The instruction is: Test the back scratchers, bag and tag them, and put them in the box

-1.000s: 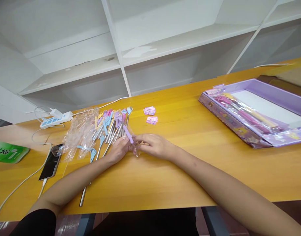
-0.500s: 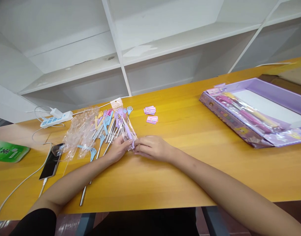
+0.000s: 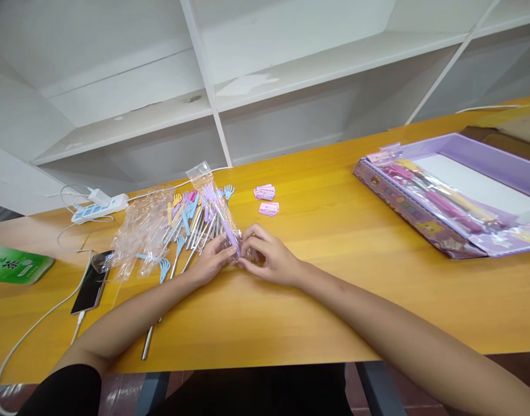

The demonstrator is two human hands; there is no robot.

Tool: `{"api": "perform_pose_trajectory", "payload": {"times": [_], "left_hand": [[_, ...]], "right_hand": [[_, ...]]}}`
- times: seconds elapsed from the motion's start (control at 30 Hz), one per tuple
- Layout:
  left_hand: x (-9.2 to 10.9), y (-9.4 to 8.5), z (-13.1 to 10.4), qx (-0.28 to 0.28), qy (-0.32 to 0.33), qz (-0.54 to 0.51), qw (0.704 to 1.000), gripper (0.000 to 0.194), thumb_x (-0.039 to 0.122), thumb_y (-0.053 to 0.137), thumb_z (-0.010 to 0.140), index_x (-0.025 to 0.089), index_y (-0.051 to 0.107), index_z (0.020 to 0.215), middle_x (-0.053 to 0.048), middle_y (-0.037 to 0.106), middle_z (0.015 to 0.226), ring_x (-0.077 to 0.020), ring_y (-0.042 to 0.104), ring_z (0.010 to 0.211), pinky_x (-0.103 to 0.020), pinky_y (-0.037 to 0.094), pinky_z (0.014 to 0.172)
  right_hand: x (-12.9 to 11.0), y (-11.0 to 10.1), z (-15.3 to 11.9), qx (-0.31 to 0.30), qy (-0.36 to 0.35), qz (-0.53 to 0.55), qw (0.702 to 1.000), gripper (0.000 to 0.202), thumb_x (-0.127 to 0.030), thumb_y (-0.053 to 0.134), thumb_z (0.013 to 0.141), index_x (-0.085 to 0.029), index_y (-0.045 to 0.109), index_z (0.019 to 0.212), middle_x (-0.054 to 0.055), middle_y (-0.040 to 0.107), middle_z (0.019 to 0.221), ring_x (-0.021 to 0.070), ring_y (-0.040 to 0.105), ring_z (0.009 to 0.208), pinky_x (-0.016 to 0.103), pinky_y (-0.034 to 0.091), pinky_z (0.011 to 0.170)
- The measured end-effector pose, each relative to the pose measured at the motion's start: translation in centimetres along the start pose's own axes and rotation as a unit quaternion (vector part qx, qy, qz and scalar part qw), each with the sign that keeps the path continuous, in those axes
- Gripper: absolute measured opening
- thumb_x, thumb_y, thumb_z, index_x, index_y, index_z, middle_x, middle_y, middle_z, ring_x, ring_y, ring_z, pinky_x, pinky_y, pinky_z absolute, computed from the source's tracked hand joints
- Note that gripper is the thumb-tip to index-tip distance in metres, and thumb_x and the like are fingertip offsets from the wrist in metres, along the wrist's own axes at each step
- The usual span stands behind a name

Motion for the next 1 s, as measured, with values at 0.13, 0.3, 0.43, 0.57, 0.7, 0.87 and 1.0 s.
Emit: {"api": "perform_pose_trajectory", "payload": {"times": [0.13,0.3,0.43,0.57,0.7,0.87,1.0], "left_hand": [[-0.2,-0.2,0.0,0.012,-0.015,-0.005,1.0,0.042,0.044,0.078,0.091,0.016,0.071,0.121,-0.013,0.074,0.123,-0.0264,0.071,0.109,-0.037,0.056,0.094],[0.5,0.0,0.0,0.017,-0.004,-0.007,1.0,0.042,0.045,0.079,0.09,0.016,0.069,0.119,-0.012,0.076,0.12,-0.0261,0.071,0.108,-0.037,0.056,0.095],[1.0,0.1,0.0,0.006,0.015,0.052,0.999,0.043,0.046,0.078,0.09,0.014,0.07,0.117,-0.013,0.077,0.118,-0.0256,0.071,0.109,-0.038,0.053,0.102],[0.9,0.2,0.1,-0.014,0.03,0.062,0.998,0.045,0.046,0.078,0.09,0.015,0.071,0.124,-0.013,0.075,0.126,-0.0263,0.07,0.117,-0.039,0.05,0.108],[-0.1,0.3,0.0,-0.023,-0.016,0.003,1.0,0.046,0.048,0.074,0.093,0.017,0.072,0.127,-0.013,0.075,0.123,-0.0265,0.072,0.11,-0.04,0.055,0.099],[-0.4,0.9,-0.2,-0.035,-0.039,-0.074,0.996,0.047,0.054,0.07,0.095,0.016,0.074,0.122,-0.012,0.076,0.116,-0.0273,0.071,0.11,-0.039,0.056,0.095],[0.0,1.1,-0.1,-0.034,-0.039,-0.079,0.996,0.045,0.056,0.071,0.093,0.015,0.076,0.112,-0.011,0.076,0.113,-0.0276,0.07,0.113,-0.038,0.056,0.097]], "right_hand": [[-0.9,0.1,-0.1,-0.044,-0.072,-0.087,0.993,0.014,-0.027,0.074,0.095,-0.024,0.074,0.109,0.007,0.058,0.11,0.0141,0.061,0.083,0.026,0.052,0.066],[-1.5,0.2,-0.4,-0.051,-0.161,-0.213,0.962,0.008,-0.028,0.072,0.098,-0.027,0.077,0.105,0.003,0.069,0.101,0.0114,0.056,0.071,0.026,0.044,0.063],[-1.7,0.2,-0.3,-0.033,-0.191,-0.169,0.966,0.013,-0.021,0.069,0.1,-0.024,0.075,0.111,0.004,0.074,0.098,0.0139,0.066,0.079,0.026,0.051,0.069],[-1.3,0.3,0.0,-0.029,-0.129,-0.076,0.988,0.017,-0.02,0.066,0.102,-0.022,0.071,0.118,0.008,0.075,0.105,0.0173,0.072,0.094,0.03,0.059,0.082],[-0.5,0.1,0.1,-0.007,-0.038,-0.044,0.998,0.01,-0.026,0.068,0.101,-0.022,0.071,0.11,0.004,0.07,0.091,0.0141,0.066,0.075,0.027,0.055,0.067],[-0.1,0.1,0.0,-0.001,-0.012,-0.046,0.999,0.01,-0.032,0.07,0.101,-0.022,0.069,0.103,0.001,0.064,0.083,0.0119,0.06,0.066,0.025,0.049,0.059],[0.0,0.2,-0.1,-0.001,-0.008,-0.059,0.998,0.014,-0.034,0.071,0.1,-0.022,0.068,0.107,0.0,0.065,0.082,0.0118,0.06,0.065,0.025,0.049,0.061]]}}
Point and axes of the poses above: each hand's wrist, its own z-axis towards the middle knuckle, its own y-axis out of the palm, x = y × z, the point moved 6 cm from there along z, towards the middle knuckle
